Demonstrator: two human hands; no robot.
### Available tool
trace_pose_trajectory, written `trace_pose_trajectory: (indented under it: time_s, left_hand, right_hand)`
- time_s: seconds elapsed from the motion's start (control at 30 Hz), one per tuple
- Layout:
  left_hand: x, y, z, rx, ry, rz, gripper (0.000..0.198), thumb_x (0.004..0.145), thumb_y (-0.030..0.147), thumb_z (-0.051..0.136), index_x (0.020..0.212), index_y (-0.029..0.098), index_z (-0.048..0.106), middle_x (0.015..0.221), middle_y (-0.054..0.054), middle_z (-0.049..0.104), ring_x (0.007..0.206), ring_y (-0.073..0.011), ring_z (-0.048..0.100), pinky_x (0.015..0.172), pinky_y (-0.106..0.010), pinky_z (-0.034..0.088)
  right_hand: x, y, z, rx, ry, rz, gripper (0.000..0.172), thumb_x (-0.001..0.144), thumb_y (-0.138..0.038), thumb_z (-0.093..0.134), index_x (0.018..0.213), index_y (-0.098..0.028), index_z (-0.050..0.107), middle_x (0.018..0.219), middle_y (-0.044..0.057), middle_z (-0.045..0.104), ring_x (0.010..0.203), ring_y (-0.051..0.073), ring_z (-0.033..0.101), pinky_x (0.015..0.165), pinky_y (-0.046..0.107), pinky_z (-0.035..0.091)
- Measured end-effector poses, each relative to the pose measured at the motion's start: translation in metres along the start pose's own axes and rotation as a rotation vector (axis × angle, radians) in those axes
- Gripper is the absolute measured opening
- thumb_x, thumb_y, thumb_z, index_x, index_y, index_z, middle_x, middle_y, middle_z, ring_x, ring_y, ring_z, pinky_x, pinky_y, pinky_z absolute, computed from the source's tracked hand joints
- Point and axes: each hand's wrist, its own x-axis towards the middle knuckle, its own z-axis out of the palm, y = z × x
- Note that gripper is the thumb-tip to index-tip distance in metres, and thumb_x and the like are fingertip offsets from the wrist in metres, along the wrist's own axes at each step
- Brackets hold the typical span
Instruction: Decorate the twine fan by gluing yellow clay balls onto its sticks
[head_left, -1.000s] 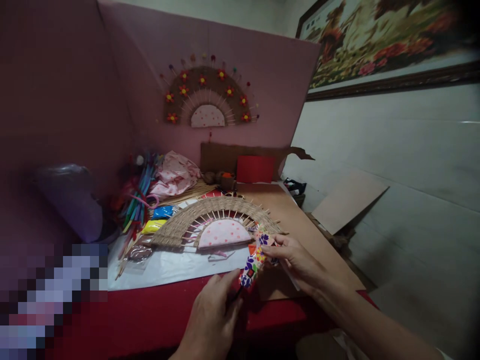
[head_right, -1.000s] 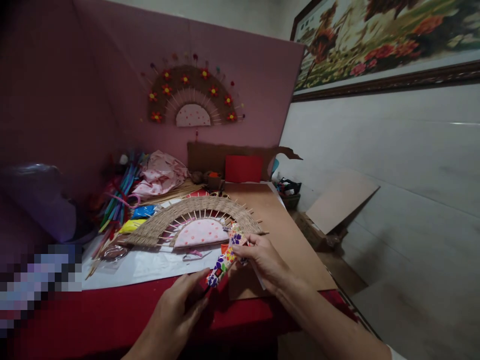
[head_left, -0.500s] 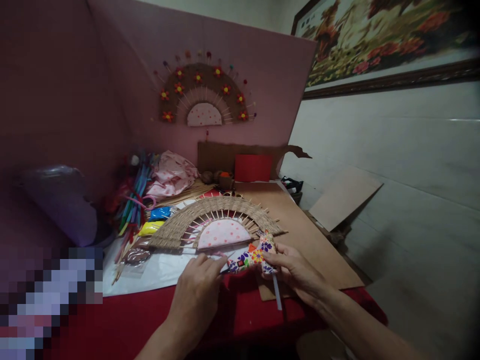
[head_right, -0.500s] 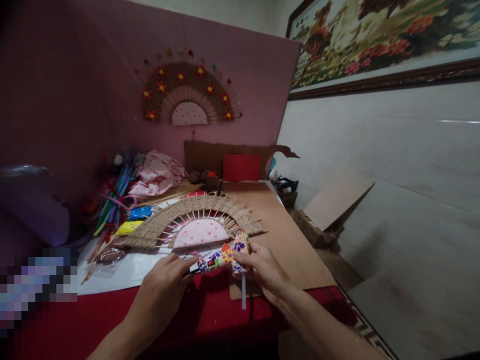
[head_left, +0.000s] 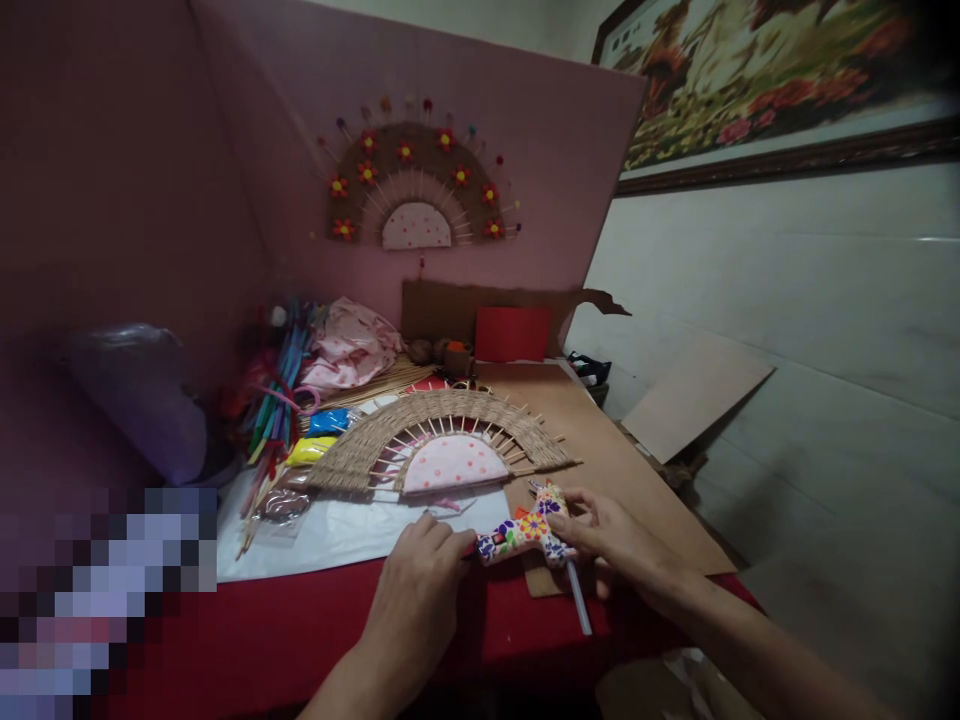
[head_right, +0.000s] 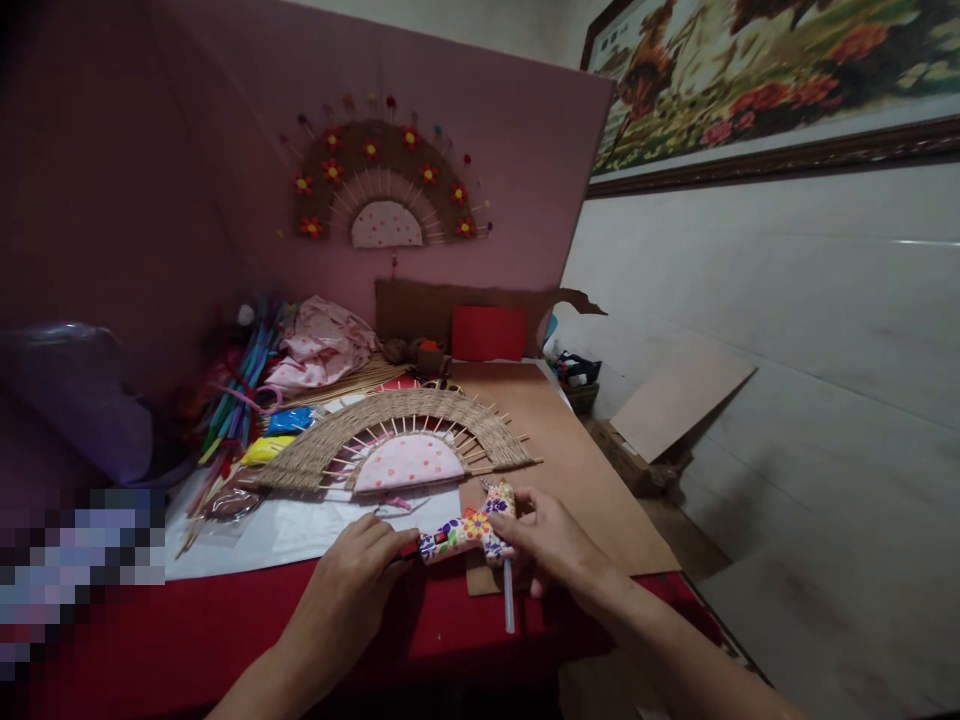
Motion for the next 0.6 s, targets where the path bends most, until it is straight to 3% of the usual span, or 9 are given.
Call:
trace_pose_trajectory:
  time_s: [0.17,0.3,0.4,0.5,0.6]
  left_hand:
    - [0.005,0.007,0.0,0.046,-0.018,-0.009,0.028,0.083,0.003,0.048,0.097,0.018,0.066,0.085,-0.007,0.065,0.082,-0.024,0.053,0.073,-0.039,0.046]
    - [0.01,0.013,0.001,0.107,-0.05,-0.045,0.025,0.083,0.006,0.049,0.096,0.019,0.066,0.087,-0.006,0.065,0.084,-0.0245,0.054,0.074,-0.038,0.045]
    - [0.009,0.014,0.004,0.114,-0.044,-0.075,0.022,0.083,0.009,0.053,0.098,0.02,0.064,0.091,-0.006,0.065,0.086,-0.024,0.054,0.074,-0.038,0.046]
    - [0.005,0.015,0.005,0.091,-0.03,-0.106,0.024,0.081,0.013,0.059,0.103,0.021,0.062,0.097,-0.006,0.064,0.088,-0.0242,0.055,0.076,-0.038,0.047]
    - [0.004,0.016,0.002,0.065,-0.03,-0.123,0.021,0.081,0.019,0.062,0.102,0.021,0.063,0.096,-0.006,0.064,0.089,-0.0247,0.055,0.076,-0.039,0.047]
  right_hand:
    - [-0.001,0.002,-0.007,-0.067,0.088,-0.006,0.065,0.073,-0.044,0.066,0.123,-0.018,0.032,0.061,0.001,0.066,0.044,0.017,0.062,0.029,0.018,0.04]
    - [0.001,0.004,-0.009,-0.274,0.116,-0.063,0.048,0.08,-0.043,0.056,0.121,-0.02,0.042,0.058,-0.001,0.065,0.037,0.015,0.056,0.03,0.019,0.036]
    - [0.0,0.006,-0.013,-0.573,0.213,-0.202,0.04,0.084,-0.042,0.05,0.118,-0.021,0.052,0.056,0.0,0.065,0.042,0.017,0.059,0.038,0.023,0.039]
    - [-0.002,0.004,-0.018,-0.929,0.409,-0.385,0.037,0.083,-0.043,0.051,0.111,-0.02,0.061,0.057,0.002,0.066,0.054,0.022,0.064,0.047,0.028,0.039]
    - [-0.004,-0.002,-0.016,-1.082,0.548,-0.526,0.036,0.085,-0.045,0.048,0.106,-0.023,0.066,0.072,0.005,0.072,0.059,0.023,0.066,0.049,0.029,0.039]
